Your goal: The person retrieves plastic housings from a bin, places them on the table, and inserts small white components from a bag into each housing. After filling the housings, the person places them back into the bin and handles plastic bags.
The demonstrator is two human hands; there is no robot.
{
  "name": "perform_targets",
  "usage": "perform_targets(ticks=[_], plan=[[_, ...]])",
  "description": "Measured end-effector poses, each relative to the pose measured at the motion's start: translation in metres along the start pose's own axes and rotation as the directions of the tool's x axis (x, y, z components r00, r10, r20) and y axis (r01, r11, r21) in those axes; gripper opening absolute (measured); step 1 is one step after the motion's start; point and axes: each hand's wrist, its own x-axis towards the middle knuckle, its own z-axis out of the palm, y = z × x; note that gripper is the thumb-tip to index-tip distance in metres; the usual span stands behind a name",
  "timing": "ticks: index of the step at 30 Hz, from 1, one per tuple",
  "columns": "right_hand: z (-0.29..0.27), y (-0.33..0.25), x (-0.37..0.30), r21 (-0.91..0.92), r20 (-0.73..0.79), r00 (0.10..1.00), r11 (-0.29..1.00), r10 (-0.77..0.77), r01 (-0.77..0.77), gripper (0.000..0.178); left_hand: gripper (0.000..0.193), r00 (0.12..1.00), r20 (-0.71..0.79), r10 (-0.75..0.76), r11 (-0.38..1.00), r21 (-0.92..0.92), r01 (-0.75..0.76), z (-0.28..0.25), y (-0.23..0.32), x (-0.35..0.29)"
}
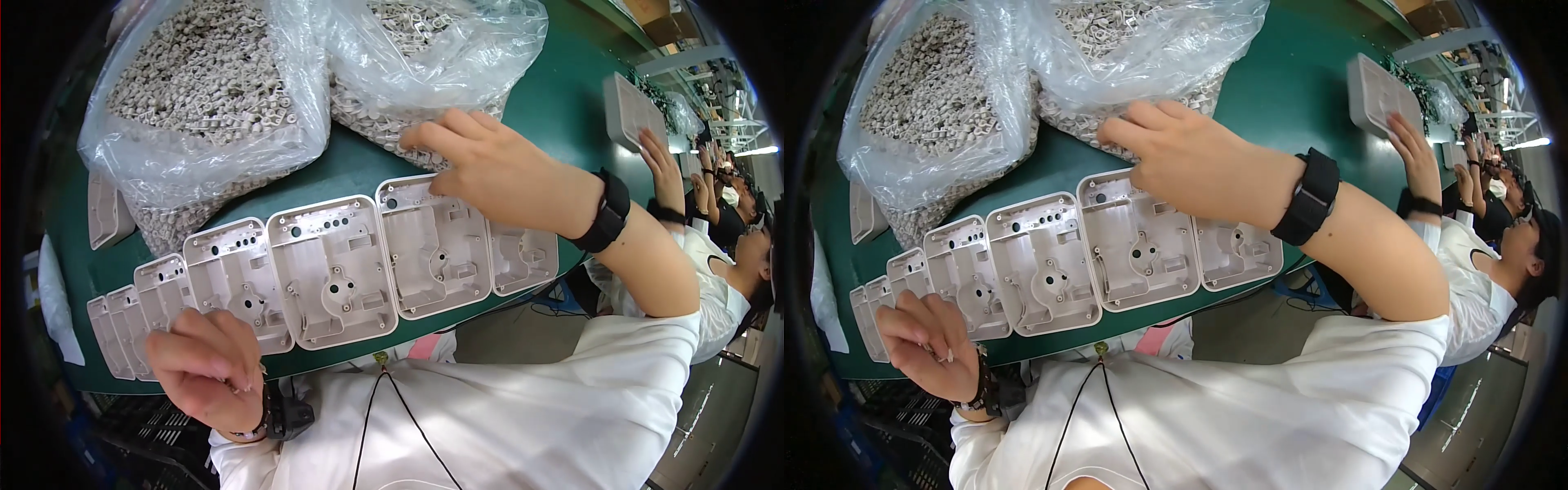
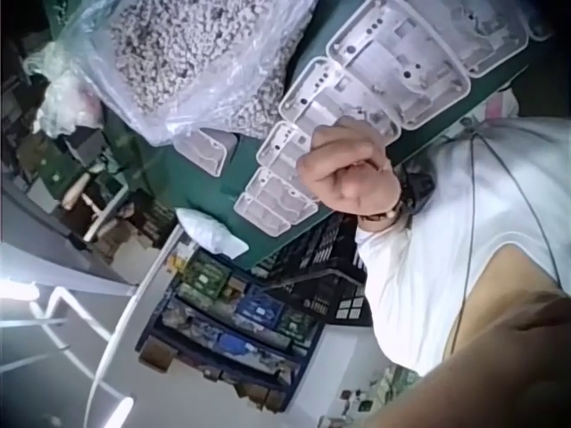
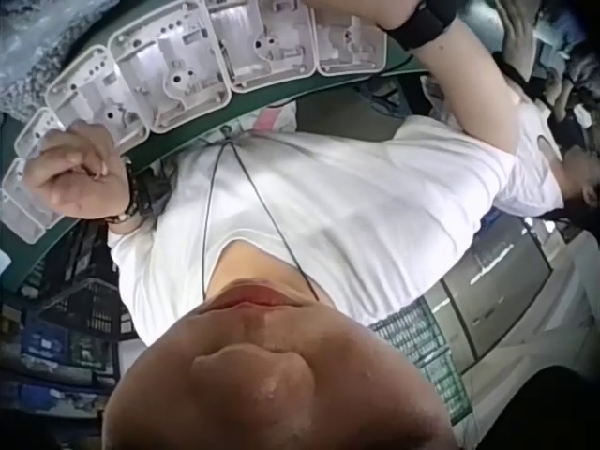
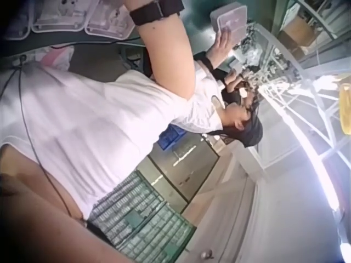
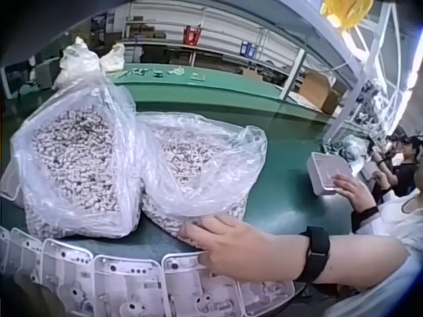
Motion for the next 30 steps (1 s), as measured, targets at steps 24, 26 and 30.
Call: perform_targets(ticks=[24, 26, 30], plan=[[-0.045, -0.142, 0.046, 0.169, -0.605, 0.792, 0.958, -0.086, 0.233, 0.02, 0.055, 0.969, 0.221, -0.109, 0.989, -0.076, 0.129, 0.021, 0.005, -0.004], [-0.043, -0.141, 0.046, 0.168, -0.619, 0.779, 0.953, -0.096, 0.251, 0.021, 0.053, 0.955, 0.278, -0.107, 0.973, -0.167, 0.158, 0.017, 0.005, -0.006], [-0.052, -0.136, 0.043, 0.312, -0.733, 0.679, 0.909, 0.046, 0.276, 0.022, 0.046, 0.885, 0.419, -0.202, 0.946, -0.148, 0.287, 0.002, 0.016, -0.011]])
